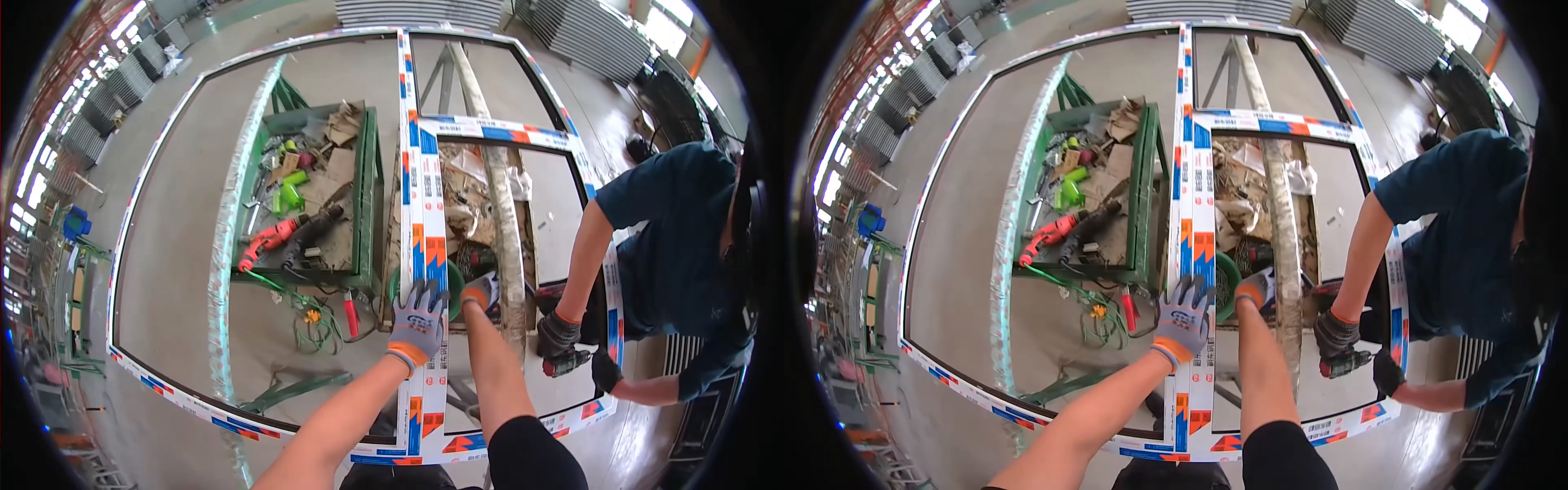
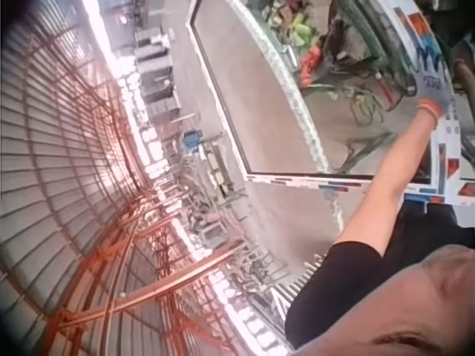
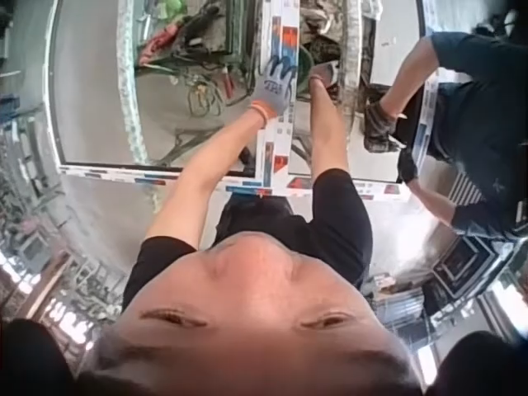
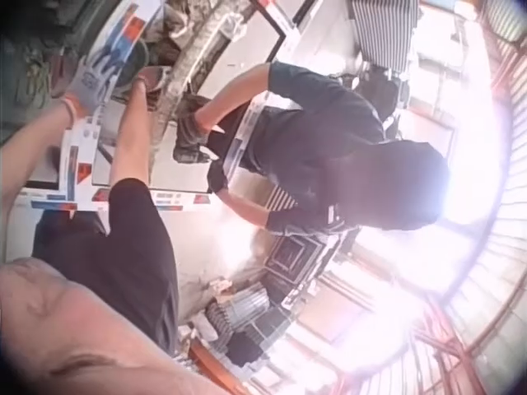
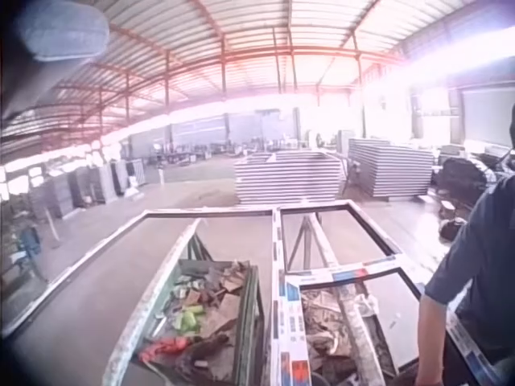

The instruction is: The recorder is assembling a large metal window or door frame by applying sealant and using an electric drill to secure the corners.

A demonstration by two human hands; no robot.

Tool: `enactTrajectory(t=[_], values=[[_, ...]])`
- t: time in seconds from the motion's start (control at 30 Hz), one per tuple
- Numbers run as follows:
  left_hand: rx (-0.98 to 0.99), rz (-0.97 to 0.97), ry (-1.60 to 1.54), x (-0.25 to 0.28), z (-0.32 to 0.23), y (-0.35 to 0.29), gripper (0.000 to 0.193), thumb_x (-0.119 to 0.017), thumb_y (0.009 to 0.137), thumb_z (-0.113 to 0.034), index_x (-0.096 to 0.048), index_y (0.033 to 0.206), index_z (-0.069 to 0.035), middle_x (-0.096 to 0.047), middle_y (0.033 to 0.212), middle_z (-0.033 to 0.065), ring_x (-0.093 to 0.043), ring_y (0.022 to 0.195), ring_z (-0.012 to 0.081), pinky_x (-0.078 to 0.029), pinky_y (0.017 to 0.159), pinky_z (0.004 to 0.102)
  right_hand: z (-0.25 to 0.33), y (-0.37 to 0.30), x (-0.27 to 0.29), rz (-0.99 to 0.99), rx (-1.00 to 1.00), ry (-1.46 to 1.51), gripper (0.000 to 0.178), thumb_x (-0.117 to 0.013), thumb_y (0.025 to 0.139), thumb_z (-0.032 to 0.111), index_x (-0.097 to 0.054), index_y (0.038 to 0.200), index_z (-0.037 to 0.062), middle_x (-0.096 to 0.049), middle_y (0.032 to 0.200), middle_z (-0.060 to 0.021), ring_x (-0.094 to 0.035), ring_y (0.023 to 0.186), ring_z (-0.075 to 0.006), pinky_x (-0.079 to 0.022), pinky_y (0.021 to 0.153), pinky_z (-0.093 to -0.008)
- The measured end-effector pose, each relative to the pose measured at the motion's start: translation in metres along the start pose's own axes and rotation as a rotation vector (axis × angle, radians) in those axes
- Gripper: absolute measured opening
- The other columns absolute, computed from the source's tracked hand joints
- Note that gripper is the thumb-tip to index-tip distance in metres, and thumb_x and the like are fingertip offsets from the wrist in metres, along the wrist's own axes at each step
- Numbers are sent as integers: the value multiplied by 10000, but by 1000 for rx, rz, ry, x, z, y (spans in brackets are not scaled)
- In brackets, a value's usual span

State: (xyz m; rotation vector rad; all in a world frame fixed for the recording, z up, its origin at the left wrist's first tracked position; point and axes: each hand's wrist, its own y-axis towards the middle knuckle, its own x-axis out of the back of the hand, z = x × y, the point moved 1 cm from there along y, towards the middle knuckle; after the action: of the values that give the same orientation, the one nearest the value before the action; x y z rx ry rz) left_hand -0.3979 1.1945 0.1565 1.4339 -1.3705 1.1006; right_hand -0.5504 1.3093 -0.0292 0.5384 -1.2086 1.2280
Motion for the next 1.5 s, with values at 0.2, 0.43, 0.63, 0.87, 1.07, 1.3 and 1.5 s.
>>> enactTrajectory(t=[0.2,0.43,0.63,0.87,1.07,1.3,1.5], values=[[-88,-26,-9,-15,-33,12,565,-527,865,-257,-469,1421,-169,-348,1536,120,-291,1430,331,-307,1052,629,-81,-32,36,118,255,235,553,-590,868,177,-458,1357,-44,-536,1332,-269,-517,1243,-389,-412,1051,-415],[-86,-41,-26,-13,-48,17,537,-532,866,-287,-502,1386,-160,-369,1519,122,-286,1429,328,-271,1063,658,-139,-235,192,37,567,426,395,-579,843,65,-556,1231,-10,-625,1156,-201,-595,1089,-371,-457,962,-426],[-223,-375,-52,-9,-25,-22,471,-540,885,-276,-541,1301,-55,-495,1382,159,-396,1334,341,-263,1122,538,-168,-304,192,69,819,253,404,-583,820,86,-578,1223,56,-619,1115,-186,-564,1049,-386,-444,937,-462],[60,-313,-188,17,37,-200,508,-639,804,-215,-537,1240,26,-549,1286,190,-473,1245,370,-344,1085,476,-181,-313,176,-53,745,191,391,-570,846,150,-569,1229,70,-621,1120,-170,-560,1054,-367,-446,904,-472],[210,-153,-5,30,165,-334,527,-630,794,-241,-538,1227,44,-531,1286,225,-471,1231,392,-345,1086,487,-184,-313,168,-25,660,44,450,-550,846,211,-540,1257,28,-598,1161,-202,-549,1087,-375,-438,946,-465],[200,-275,32,19,209,-363,385,-575,864,-183,-578,1204,-3,-584,1236,194,-499,1208,375,-361,1058,487,-156,-304,177,-106,613,66,428,-538,868,228,-542,1237,12,-596,1140,-234,-545,1091,-386,-424,978,-458],[395,-396,-407,18,215,-347,309,-591,926,-168,-594,1188,-3,-640,1184,157,-591,1114,325,-451,974,410,-166,-313,177,-67,510,-45,443,-553,856,222,-535,1250,21,-593,1165,-198,-545,1113,-365,-425,979,-451]])
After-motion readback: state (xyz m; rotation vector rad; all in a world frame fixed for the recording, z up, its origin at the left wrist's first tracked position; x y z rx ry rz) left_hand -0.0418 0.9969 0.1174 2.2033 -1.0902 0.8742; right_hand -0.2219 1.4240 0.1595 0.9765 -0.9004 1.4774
